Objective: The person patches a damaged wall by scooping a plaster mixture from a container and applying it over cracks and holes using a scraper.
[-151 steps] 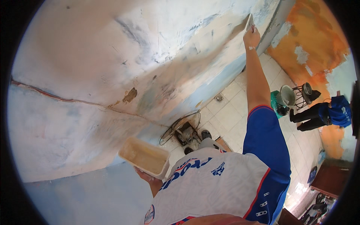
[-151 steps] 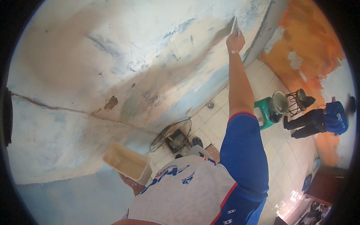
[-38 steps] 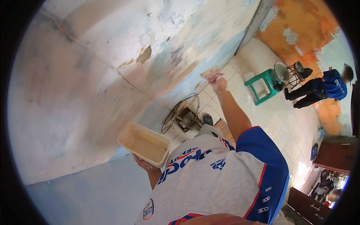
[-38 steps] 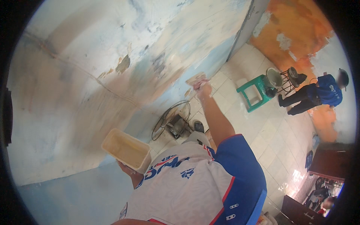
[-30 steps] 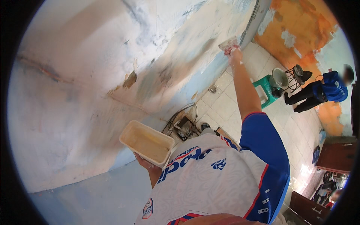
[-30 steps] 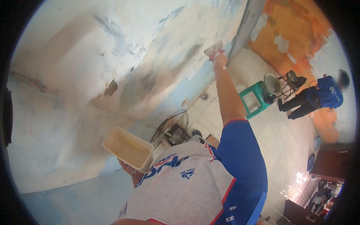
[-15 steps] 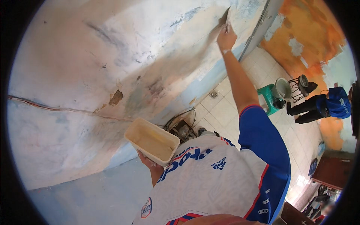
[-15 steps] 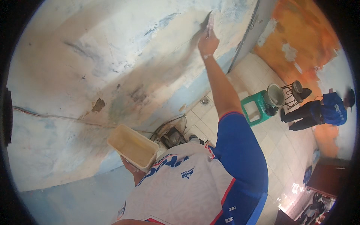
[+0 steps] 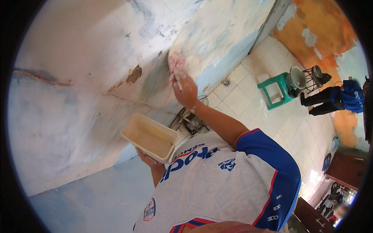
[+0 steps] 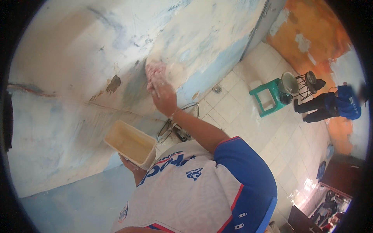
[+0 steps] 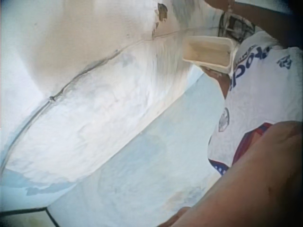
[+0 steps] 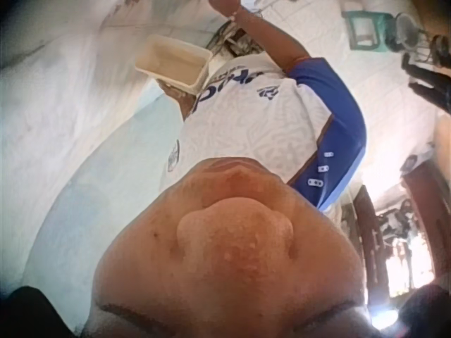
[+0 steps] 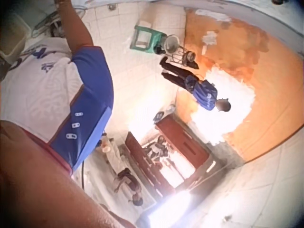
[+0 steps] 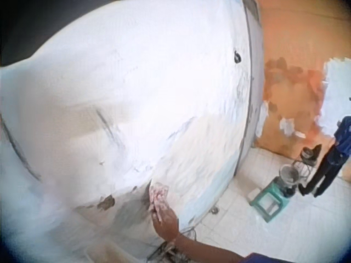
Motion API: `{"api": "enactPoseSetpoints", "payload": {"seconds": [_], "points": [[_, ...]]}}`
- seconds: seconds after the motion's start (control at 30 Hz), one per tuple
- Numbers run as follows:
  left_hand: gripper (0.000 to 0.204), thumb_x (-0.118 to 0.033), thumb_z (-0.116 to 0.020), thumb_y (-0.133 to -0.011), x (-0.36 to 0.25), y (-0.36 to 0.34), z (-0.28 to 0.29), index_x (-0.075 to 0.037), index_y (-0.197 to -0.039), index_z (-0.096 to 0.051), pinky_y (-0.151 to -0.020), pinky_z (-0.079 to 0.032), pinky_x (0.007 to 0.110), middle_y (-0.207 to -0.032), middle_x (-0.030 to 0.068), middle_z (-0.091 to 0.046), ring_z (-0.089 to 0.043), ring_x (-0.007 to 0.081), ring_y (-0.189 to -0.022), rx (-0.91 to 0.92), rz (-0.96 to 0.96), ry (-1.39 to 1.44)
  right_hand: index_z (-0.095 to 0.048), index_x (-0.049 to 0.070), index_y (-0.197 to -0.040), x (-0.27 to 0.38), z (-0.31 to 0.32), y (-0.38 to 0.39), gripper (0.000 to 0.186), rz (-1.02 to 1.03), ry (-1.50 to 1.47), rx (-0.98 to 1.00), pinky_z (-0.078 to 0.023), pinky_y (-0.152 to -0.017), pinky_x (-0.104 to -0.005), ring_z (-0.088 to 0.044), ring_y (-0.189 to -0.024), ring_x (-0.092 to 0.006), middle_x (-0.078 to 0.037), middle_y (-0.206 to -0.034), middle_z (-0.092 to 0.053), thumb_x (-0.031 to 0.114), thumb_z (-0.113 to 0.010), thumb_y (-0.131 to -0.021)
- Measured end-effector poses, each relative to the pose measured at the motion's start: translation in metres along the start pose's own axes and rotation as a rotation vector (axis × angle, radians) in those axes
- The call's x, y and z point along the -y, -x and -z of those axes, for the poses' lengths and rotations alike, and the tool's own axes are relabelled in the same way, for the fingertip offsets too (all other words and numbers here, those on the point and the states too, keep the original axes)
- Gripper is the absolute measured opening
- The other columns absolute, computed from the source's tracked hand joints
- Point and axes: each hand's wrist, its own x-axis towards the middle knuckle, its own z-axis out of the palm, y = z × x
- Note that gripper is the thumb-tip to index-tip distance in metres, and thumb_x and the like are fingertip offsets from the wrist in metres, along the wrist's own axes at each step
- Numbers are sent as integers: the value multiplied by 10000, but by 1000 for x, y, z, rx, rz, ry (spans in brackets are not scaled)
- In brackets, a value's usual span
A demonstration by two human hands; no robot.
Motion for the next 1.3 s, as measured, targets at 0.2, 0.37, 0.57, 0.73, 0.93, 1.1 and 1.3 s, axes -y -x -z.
{"api": "enactPoseSetpoints", "payload": {"seconds": [0.2,0.37,0.57,0.73,0.93,1.1,1.3], "points": [[562,-483,-399,-1035,-40,3,24,-116,-1462,-401,-1082,-435,467,-1473,110,-474,-503,322,-1300,22,-3,-4,-662,2,-1196,47,-2,59,287,-193,-136,128,-558,-839,-368,-700,-998,-301,-190,-1135,-700,50,-616,-917],[574,-487,-388,-1039,-60,7,59,-120,-1480,-390,-1094,-421,476,-1489,105,-462,-495,328,-1312,98,8,48,-644,-60,-1186,11,27,72,236,-537,-259,40,-561,-801,-305,-699,-910,-184,-123,-1057,-721,44,-580,-985],[566,-493,-394,-1036,-63,4,67,-129,-1469,-412,-1092,-425,472,-1486,97,-470,-501,310,-1307,95,-20,43,-633,57,-1049,-76,56,70,162,-1393,-868,-443,-483,-515,-282,-567,-585,-135,-79,-857,-660,41,-479,-1002],[562,-488,-408,-1033,-55,5,6,-127,-1463,-423,-1094,-421,474,-1476,88,-483,-497,309,-1308,-223,-35,35,-558,70,-853,-201,66,75,235,-1435,-960,-627,-459,-494,-332,-484,-521,-202,-58,-646,-505,165,-444,-1034],[561,-490,-412,-1032,-24,-7,-12,-127,-1460,-427,-1094,-419,472,-1477,87,-483,-493,306,-1311,-178,-83,13,-530,33,-1117,-282,114,-69,130,-853,-809,-554,-372,-388,-323,-451,-442,-155,-79,-689,-569,53,-461,-1008],[561,-491,-413,-1031,20,-22,-37,-127,-1458,-430,-1094,-419,470,-1478,87,-482,-492,305,-1312,-138,-103,22,-645,-43,-1117,-353,166,-195,230,-767,-208,-643,-534,-695,-343,-650,-793,-207,-122,-936,-686,79,-507,-979],[561,-493,-414,-1031,53,-24,-46,-127,-1455,-433,-1094,-419,468,-1479,87,-481,-491,304,-1312,-201,-139,8,-618,-65,-1265,-335,143,-234,360,-356,135,-533,-517,-903,-357,-684,-1051,-315,-205,-1162,-695,105,-549,-955]]}}
